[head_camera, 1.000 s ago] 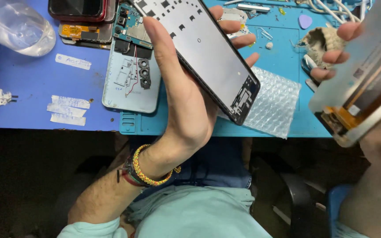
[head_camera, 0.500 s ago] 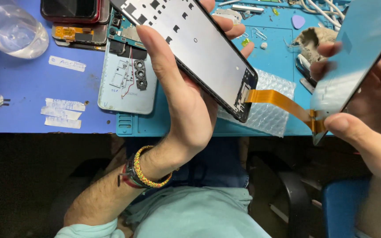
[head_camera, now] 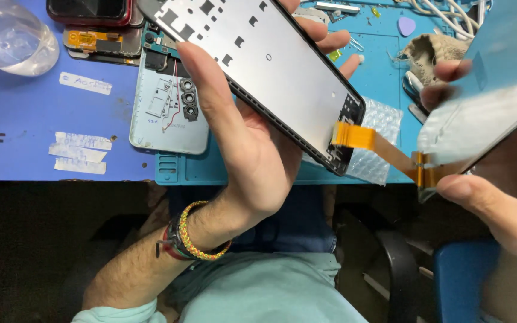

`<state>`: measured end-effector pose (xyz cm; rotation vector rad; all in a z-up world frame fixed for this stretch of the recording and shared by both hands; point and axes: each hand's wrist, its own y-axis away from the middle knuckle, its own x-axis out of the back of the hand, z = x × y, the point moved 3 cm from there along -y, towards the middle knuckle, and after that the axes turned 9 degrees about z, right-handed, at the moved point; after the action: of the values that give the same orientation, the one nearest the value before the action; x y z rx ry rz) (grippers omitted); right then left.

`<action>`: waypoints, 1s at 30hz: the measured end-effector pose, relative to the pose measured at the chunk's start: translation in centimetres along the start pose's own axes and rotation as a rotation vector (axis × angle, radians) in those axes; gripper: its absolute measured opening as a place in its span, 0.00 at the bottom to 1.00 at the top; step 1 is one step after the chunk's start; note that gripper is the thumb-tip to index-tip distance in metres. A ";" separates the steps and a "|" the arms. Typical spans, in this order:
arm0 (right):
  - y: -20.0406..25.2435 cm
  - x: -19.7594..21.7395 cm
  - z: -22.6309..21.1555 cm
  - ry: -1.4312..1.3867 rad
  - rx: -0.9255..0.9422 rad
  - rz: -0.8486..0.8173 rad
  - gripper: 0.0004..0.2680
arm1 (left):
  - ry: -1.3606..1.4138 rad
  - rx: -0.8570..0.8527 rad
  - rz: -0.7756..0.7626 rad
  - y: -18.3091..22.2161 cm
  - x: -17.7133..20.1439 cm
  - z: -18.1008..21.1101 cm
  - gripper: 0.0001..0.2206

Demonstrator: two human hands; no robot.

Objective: Repairing a mobile phone by assembling internal components and connecting ribbon cables

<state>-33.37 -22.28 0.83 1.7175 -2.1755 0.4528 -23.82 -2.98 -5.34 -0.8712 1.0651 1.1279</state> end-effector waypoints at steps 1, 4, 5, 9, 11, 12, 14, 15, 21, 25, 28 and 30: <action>0.1 -0.1 -0.4 0.001 -0.002 0.000 0.36 | 0.001 0.001 0.001 0.1 -0.1 -0.1 0.33; 0.3 0.1 -0.2 0.057 -0.005 -0.002 0.35 | -0.115 -0.083 0.039 0.2 -0.2 -0.2 0.33; 0.3 0.5 0.4 0.043 0.114 -0.047 0.33 | -0.081 -0.074 0.028 0.3 -0.1 -0.4 0.35; 0.5 1.5 1.7 0.026 0.278 -0.108 0.32 | -0.013 -0.082 -0.022 0.2 0.0 -0.5 0.33; 0.2 1.6 1.2 0.060 0.281 -0.112 0.33 | -0.035 -0.084 -0.019 0.2 0.0 -0.4 0.34; 0.1 1.7 1.0 0.096 0.282 -0.116 0.35 | -0.056 -0.083 -0.016 0.2 0.0 -0.4 0.35; -0.2 1.3 0.5 0.105 0.278 -0.079 0.34 | -0.138 -0.086 -0.034 0.4 0.1 -0.6 0.34; -0.3 1.2 0.2 0.112 0.274 -0.043 0.35 | -0.222 -0.090 -0.053 0.5 0.1 -0.7 0.33; -1.2 1.3 -1.0 0.202 0.230 -0.071 0.34 | -0.392 -0.030 -0.136 1.0 -0.2 -0.3 0.32; -1.6 1.9 -1.5 0.324 0.271 -0.109 0.36 | -0.466 0.007 -0.178 1.0 -0.1 0.0 0.36; -1.6 2.0 -1.6 0.339 0.277 -0.137 0.36 | -0.365 0.032 -0.144 1.0 -0.3 -0.1 0.36; -1.4 1.8 -1.8 0.323 0.271 -0.128 0.37 | -0.199 -0.024 -0.142 0.7 -0.4 -0.2 0.31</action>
<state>-32.26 -23.39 3.29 1.7593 -1.8292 0.9553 -24.52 -3.09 -5.07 -0.8219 0.8152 1.0857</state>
